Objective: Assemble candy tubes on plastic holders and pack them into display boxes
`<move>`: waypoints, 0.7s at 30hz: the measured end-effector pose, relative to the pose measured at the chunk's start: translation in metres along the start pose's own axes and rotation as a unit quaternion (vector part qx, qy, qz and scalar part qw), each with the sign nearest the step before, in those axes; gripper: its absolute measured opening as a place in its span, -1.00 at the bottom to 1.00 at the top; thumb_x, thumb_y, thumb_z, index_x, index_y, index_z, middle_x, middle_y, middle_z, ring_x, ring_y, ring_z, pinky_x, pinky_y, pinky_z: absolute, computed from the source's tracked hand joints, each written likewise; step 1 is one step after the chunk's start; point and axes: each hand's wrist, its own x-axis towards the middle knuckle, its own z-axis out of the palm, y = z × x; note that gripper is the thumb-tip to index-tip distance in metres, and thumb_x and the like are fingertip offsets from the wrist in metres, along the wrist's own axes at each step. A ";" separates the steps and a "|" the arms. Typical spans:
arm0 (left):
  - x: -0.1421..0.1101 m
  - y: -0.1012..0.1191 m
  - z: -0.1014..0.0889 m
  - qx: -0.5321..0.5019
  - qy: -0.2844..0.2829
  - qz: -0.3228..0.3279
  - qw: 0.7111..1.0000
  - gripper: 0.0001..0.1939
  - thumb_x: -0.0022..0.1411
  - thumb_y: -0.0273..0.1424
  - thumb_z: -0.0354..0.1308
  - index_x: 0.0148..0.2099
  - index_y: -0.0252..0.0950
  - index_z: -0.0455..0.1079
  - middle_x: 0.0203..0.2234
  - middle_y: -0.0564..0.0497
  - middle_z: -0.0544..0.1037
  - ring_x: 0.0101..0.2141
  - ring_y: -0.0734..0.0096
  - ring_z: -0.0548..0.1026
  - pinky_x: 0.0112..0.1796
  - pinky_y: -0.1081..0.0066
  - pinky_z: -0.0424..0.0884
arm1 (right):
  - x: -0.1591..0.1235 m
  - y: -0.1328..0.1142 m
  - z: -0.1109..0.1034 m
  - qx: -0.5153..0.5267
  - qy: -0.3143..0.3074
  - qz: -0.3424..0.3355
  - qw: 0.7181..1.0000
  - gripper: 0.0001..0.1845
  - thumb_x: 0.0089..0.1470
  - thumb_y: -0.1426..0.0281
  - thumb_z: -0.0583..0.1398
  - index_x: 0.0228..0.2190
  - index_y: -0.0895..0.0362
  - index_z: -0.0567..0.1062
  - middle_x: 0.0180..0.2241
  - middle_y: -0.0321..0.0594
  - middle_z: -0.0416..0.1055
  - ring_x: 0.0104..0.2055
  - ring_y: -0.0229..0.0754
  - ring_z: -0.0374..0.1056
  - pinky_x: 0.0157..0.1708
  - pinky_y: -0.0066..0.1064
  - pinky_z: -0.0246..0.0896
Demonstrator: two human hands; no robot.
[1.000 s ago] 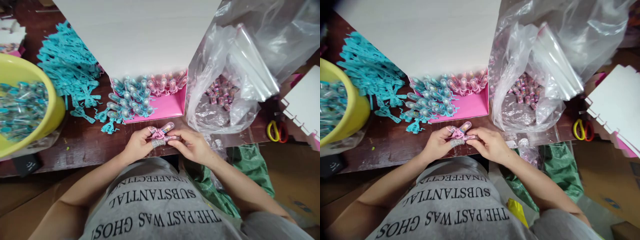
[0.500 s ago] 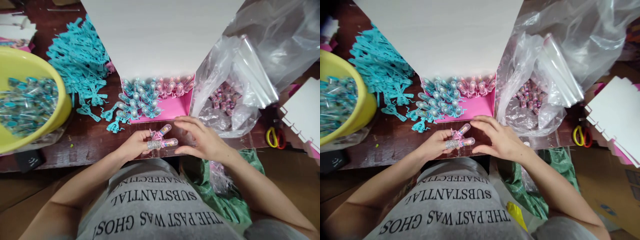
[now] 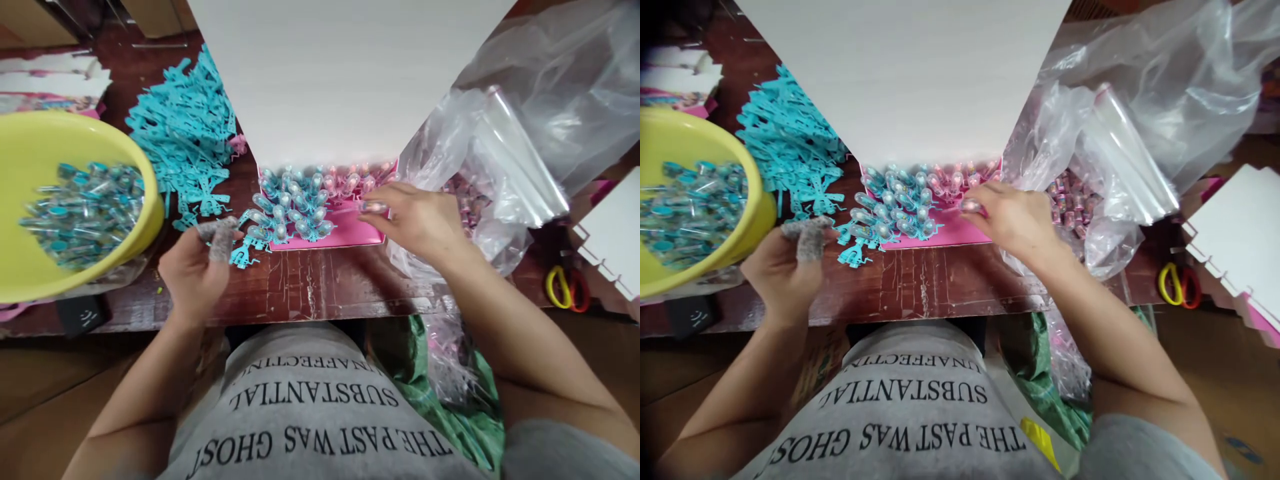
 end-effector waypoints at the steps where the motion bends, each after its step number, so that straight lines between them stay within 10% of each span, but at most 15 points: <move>1: 0.008 -0.005 -0.002 -0.007 0.050 -0.008 0.999 -0.73 0.51 -0.15 0.21 -0.02 -0.22 0.59 -0.20 0.05 0.74 -0.11 0.21 0.68 0.01 0.07 0.59 | 0.007 -0.002 0.006 -0.021 -0.019 -0.004 1.000 -0.64 0.37 0.02 0.21 -0.07 -0.05 0.67 -0.04 -0.14 0.66 -0.06 0.11 0.58 -0.21 -0.13 0.39; 7: 0.078 -0.044 -0.004 0.099 0.065 0.024 0.993 -0.71 0.49 -0.21 0.23 -0.08 -0.36 0.61 -0.26 -0.02 0.73 -0.19 0.26 0.67 -0.05 0.18 0.57 | 0.034 -0.004 0.020 -0.059 -0.071 -0.044 0.995 -0.62 0.29 -0.05 0.26 -0.26 -0.04 0.66 -0.21 -0.13 0.65 -0.17 0.09 0.52 -0.17 -0.07 0.37; 14: 0.195 -0.066 0.053 0.325 -0.107 0.008 0.940 -0.64 0.42 -0.51 0.22 0.23 -0.44 0.46 0.14 -0.12 0.62 0.28 0.07 0.39 0.31 0.18 0.24 | 0.039 -0.017 0.030 -0.036 0.011 -0.027 0.999 -0.57 0.29 -0.05 0.28 -0.15 0.03 0.66 -0.01 -0.05 0.57 -0.09 0.08 0.48 -0.11 -0.05 0.39; 21: 0.218 -0.051 0.086 0.293 -0.108 -0.004 0.950 -0.86 0.46 -0.40 0.17 -0.07 -0.41 0.37 0.00 0.04 0.57 0.28 0.27 0.25 0.35 0.10 -0.01 | 0.031 -0.036 0.039 -0.110 -0.060 0.032 0.992 -0.74 0.34 0.16 0.28 -0.08 0.02 0.67 0.28 -0.08 0.42 -0.08 0.02 0.50 -0.13 -0.13 0.42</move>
